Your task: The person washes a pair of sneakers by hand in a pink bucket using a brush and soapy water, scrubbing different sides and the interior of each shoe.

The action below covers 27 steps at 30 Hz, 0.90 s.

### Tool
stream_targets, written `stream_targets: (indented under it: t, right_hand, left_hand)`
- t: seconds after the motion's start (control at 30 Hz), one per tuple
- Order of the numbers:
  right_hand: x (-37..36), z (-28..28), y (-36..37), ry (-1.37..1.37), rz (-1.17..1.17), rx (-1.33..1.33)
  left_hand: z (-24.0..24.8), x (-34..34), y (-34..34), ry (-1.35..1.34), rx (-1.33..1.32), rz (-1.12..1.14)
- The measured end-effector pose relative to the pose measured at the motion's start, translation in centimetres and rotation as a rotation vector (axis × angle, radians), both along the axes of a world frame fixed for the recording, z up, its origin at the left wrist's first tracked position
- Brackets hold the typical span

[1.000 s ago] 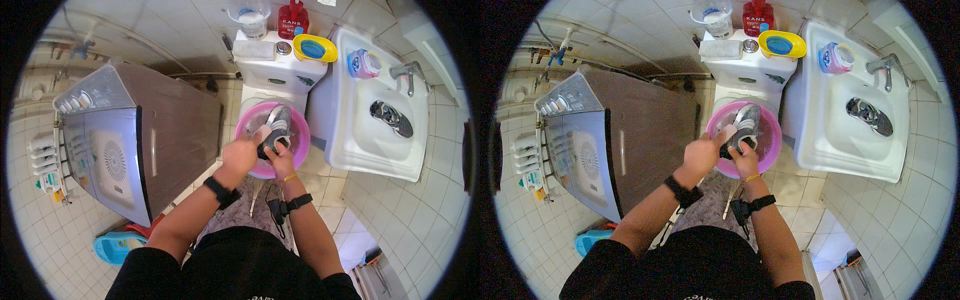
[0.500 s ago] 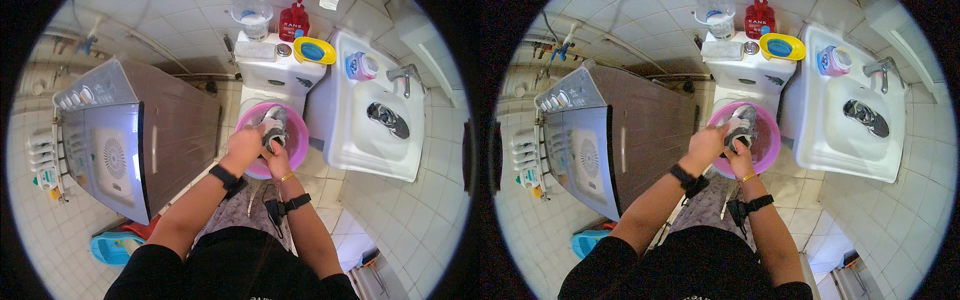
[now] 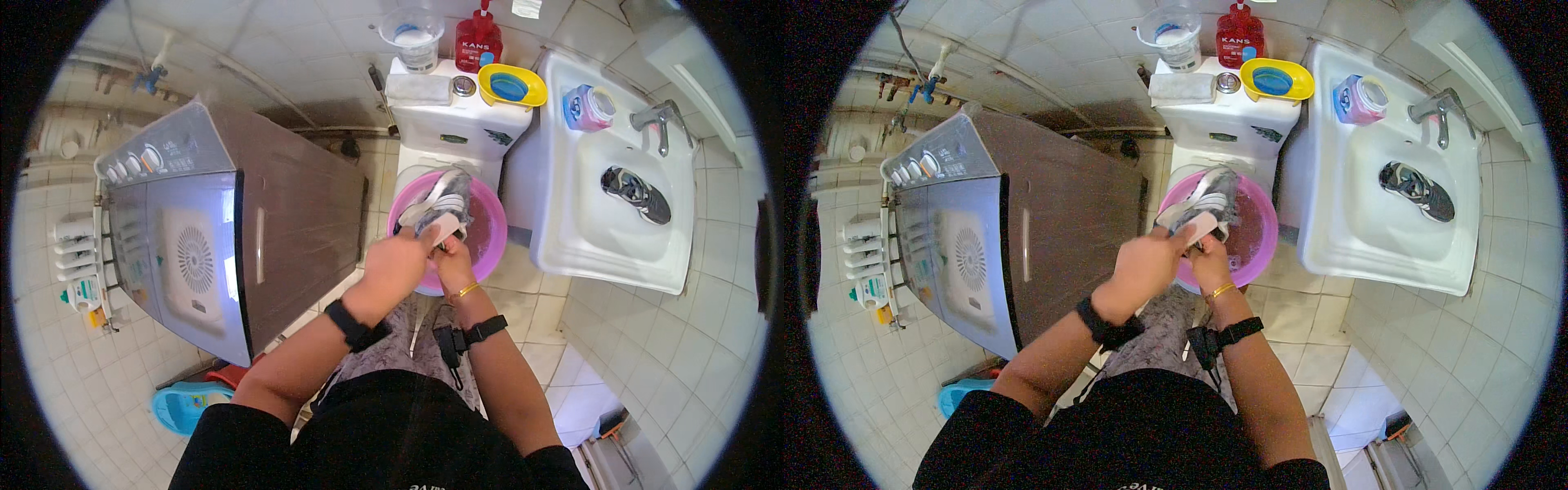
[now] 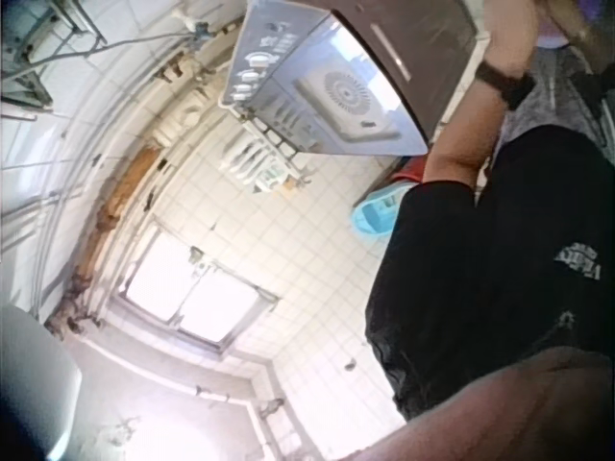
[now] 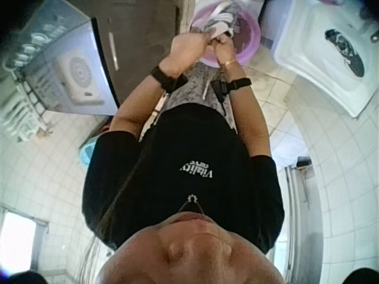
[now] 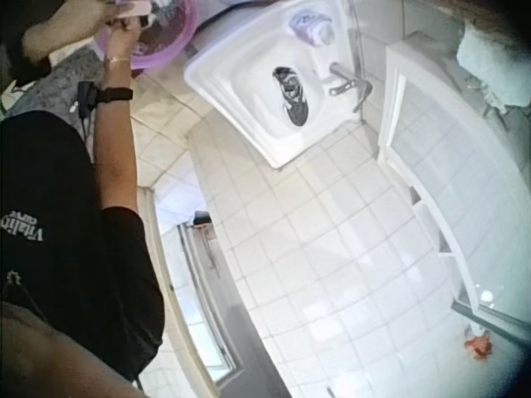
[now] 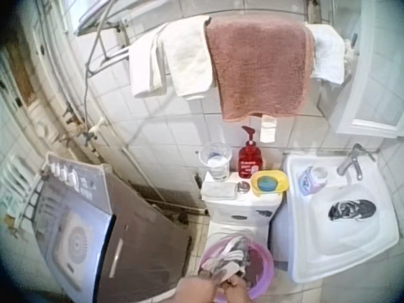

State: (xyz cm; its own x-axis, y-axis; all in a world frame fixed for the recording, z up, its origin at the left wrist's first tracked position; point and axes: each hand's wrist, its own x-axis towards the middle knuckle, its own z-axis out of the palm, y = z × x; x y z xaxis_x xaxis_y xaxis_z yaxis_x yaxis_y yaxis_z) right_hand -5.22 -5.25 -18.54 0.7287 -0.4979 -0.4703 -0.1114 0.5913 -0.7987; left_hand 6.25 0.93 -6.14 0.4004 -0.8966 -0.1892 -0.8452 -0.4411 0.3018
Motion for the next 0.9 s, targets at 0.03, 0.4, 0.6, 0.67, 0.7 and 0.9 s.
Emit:
stream_targets:
  t: [0.03, 0.4, 0.6, 0.67, 0.7, 0.9]
  right_hand:
    - [-0.4, -0.5, -0.3, 0.076, -0.009, -0.02]
    - [0.2, 2.2, -1.5, 0.095, -0.055, 0.261]
    - [1.3, 2.1, 0.5, 0.152, -0.058, 0.206]
    - [1.6, 3.5, 0.2, 0.139, -0.108, 0.22]
    - [1.3, 3.6, -0.4, 0.146, -0.117, 0.218]
    - [1.7, 3.1, 0.1, 0.124, -0.131, 0.197]
  left_hand:
    - [0.0, -0.5, 0.7, 0.002, -0.003, -0.011]
    - [-0.3, 0.2, 2.5, -0.106, -0.005, 0.111]
    - [-2.3, 5.0, -0.5, -0.162, 0.106, 0.08]
    - [-1.4, 4.9, -1.2, -0.097, 0.155, 0.06]
    - [-0.7, 3.8, -1.3, -0.089, 0.152, 0.052]
    - [-1.3, 3.8, -0.9, -0.132, 0.115, 0.119]
